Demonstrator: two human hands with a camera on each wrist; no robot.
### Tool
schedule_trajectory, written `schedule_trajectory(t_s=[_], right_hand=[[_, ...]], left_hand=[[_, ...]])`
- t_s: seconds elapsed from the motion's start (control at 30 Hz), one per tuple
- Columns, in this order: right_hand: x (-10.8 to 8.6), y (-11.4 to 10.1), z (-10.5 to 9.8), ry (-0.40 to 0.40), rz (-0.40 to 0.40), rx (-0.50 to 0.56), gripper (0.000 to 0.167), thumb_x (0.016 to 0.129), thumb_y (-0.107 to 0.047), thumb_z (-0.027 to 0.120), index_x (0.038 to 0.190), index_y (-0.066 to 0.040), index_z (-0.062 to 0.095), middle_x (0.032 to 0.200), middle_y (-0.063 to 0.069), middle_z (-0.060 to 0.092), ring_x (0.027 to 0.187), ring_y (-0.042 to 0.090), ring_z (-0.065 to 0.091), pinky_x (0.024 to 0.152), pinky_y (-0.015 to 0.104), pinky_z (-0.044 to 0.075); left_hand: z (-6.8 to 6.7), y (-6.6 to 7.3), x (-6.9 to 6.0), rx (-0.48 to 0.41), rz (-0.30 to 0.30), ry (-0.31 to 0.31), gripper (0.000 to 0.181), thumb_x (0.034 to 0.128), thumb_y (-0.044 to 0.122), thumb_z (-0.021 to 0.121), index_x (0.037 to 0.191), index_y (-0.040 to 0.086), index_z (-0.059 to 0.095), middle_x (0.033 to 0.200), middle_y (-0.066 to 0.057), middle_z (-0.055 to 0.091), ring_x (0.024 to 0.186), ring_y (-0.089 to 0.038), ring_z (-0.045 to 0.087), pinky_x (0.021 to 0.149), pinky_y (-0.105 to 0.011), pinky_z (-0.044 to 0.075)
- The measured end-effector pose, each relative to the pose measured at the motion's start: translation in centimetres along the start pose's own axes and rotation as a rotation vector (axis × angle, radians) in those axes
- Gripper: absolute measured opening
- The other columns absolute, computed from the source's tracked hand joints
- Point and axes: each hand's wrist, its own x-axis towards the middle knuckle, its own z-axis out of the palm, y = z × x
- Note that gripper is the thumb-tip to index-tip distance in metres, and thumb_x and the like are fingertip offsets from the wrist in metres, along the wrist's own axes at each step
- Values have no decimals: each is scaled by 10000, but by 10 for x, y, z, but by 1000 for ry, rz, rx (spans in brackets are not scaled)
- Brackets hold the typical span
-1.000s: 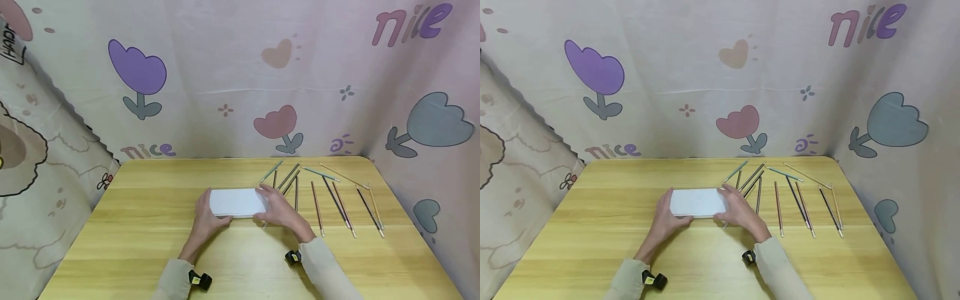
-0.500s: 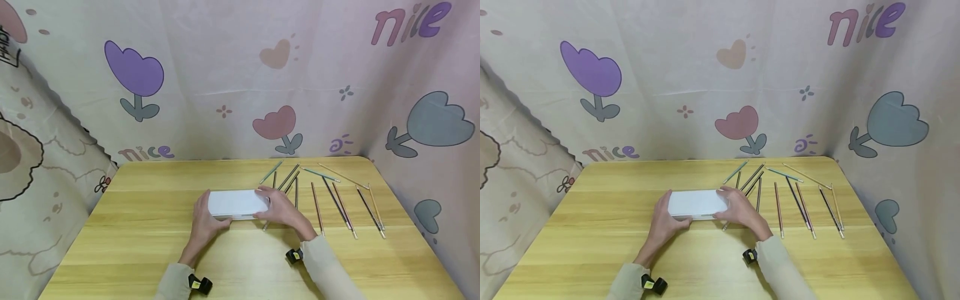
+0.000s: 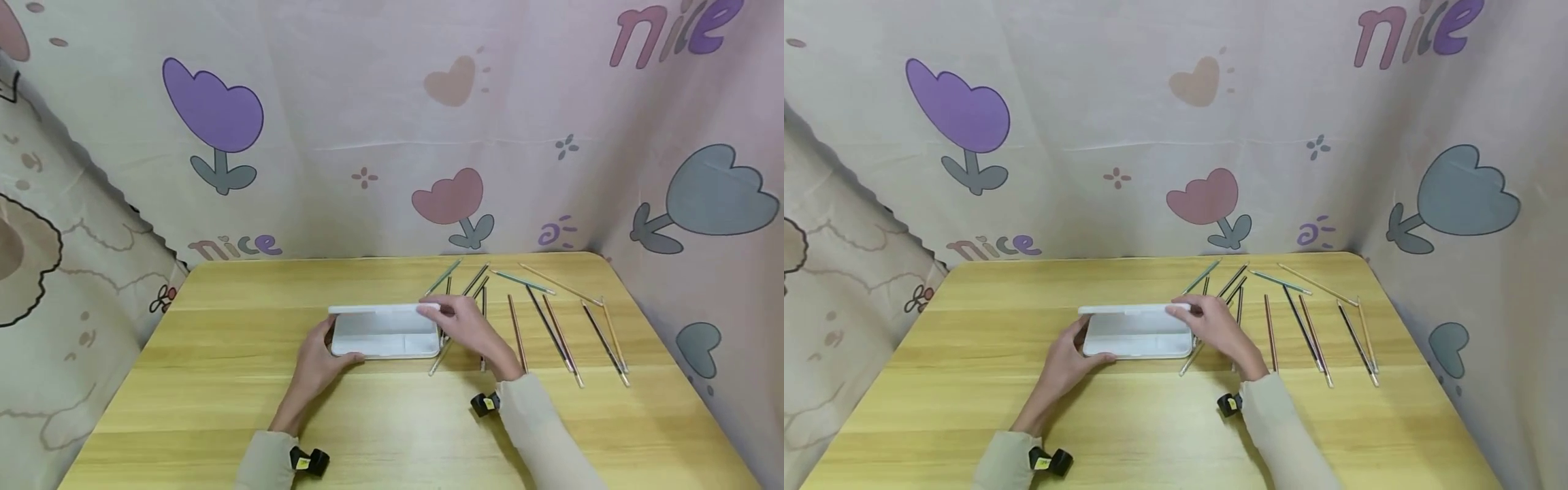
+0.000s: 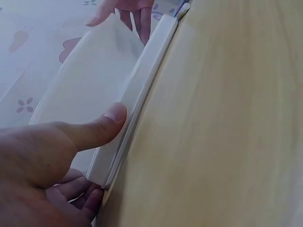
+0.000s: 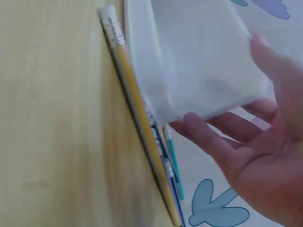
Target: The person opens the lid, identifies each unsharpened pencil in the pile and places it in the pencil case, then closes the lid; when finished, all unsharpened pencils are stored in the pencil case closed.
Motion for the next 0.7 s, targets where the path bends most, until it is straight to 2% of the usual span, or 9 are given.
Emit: schedule_trajectory(t_s=[0.07,0.13,0.2,0.27,0.37,0.5,0.7], right_hand=[[3,3,3,80,6,43,406,1077,-360,535,1237,-31,710,933,172,715,726,172,669,650,248,591],[7,6,6,150,14,83,413,1113,-314,449,1227,4,687,933,208,692,757,268,715,680,288,620],[11,7,9,221,19,116,401,1124,-259,420,1204,42,672,1074,228,705,913,344,740,767,346,632],[15,6,11,281,25,129,361,1122,-210,429,1179,52,670,1089,240,704,929,360,738,761,360,633],[20,4,13,355,40,97,253,1095,-126,487,1177,38,661,1013,252,727,872,345,747,693,349,638],[23,4,15,399,71,65,175,1045,-34,557,1203,20,608,981,271,739,795,332,758,606,306,625],[26,6,16,416,98,-3,259,978,30,617,1234,-6,613,942,222,756,794,310,753,576,301,589]], left_hand=[[-1,-1,0,7,30,0,980,679,227,977,1481,-45,483,1359,-243,610,1196,-380,607,1019,-534,505],[-2,-2,-1,10,55,-5,994,700,231,966,1500,-60,452,1425,-264,558,1270,-418,554,1073,-569,452],[-2,-3,-2,7,62,-7,987,712,221,960,1504,-64,444,1465,-267,521,1316,-443,504,1108,-598,403],[-4,-4,-2,23,63,-9,987,719,226,956,1502,-76,438,1490,-276,491,1346,-462,463,1123,-626,368],[-4,-5,-2,43,47,-23,1017,717,250,957,1514,-75,417,1473,-278,501,1319,-461,473,1103,-628,385],[-3,-6,-2,60,31,-49,1046,719,294,955,1523,-76,399,1459,-281,504,1304,-454,479,1095,-616,397],[-7,-5,-2,85,38,-82,1031,747,289,937,1527,-89,379,1477,-311,465,1332,-488,440,1109,-640,371]])
